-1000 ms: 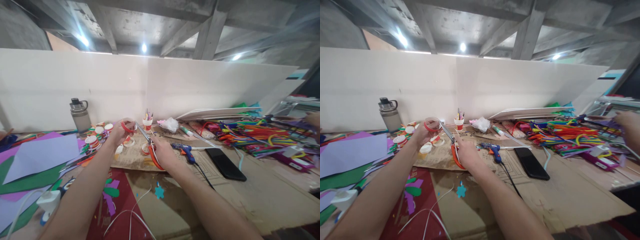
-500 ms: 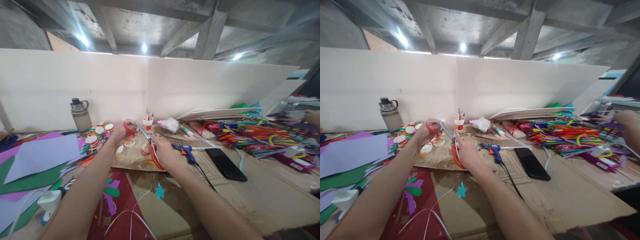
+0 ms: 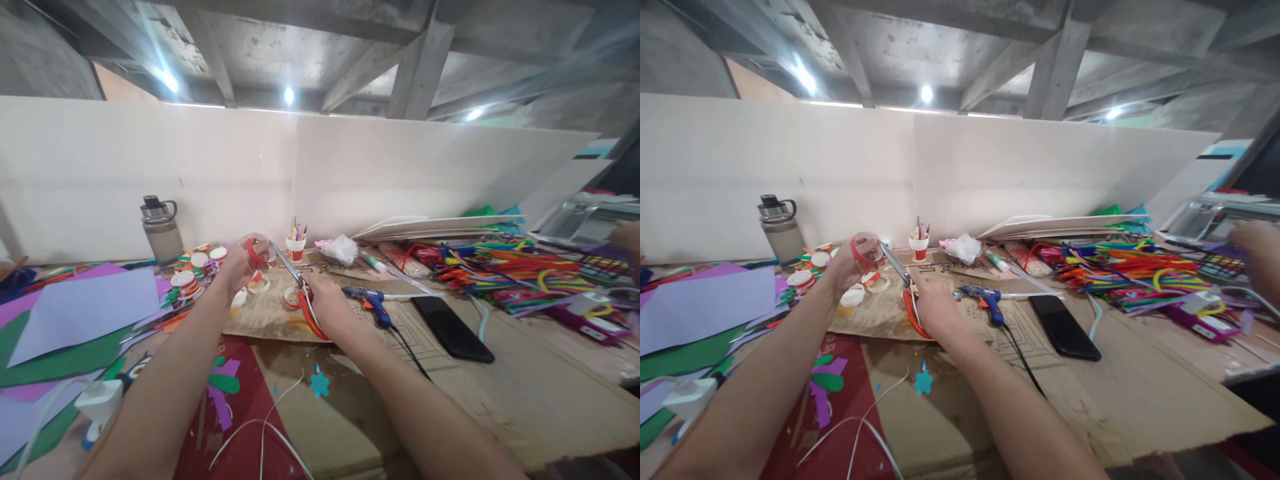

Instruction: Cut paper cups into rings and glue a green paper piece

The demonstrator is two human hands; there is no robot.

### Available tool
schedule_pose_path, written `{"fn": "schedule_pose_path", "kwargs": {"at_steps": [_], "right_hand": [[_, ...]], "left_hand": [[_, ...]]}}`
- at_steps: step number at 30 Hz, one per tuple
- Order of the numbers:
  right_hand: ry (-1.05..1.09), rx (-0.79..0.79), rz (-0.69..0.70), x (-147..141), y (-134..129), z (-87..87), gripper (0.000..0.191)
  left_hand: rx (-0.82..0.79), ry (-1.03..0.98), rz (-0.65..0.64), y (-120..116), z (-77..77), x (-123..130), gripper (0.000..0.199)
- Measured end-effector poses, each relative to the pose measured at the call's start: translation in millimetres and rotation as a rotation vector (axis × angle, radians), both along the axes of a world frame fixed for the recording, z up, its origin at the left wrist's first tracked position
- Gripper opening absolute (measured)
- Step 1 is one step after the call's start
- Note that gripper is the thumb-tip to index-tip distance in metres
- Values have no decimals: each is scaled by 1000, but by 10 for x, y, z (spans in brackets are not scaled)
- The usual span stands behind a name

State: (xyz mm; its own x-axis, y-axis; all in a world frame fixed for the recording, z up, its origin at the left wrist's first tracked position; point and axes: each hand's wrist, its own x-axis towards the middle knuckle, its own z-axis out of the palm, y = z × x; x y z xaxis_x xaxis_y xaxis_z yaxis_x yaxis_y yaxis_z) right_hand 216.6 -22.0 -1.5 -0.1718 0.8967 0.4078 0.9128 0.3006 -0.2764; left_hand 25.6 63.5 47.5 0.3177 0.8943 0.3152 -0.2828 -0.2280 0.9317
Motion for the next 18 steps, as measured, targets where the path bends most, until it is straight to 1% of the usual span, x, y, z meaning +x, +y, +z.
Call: {"fn": "schedule_pose_path", "kwargs": {"at_steps": [5,12,18], "right_hand": [[-28,-21,-27,-12,-8,7,36],[-49,-2,-42,-9,26,-19,40],[-52,14,-44,-11,18,-15,39]], "left_hand": [[59,-17,11,6,-14,7,31],[61,3,-32,40,-68,31,33],[62,5,-40,25,-41,23,33]]}}
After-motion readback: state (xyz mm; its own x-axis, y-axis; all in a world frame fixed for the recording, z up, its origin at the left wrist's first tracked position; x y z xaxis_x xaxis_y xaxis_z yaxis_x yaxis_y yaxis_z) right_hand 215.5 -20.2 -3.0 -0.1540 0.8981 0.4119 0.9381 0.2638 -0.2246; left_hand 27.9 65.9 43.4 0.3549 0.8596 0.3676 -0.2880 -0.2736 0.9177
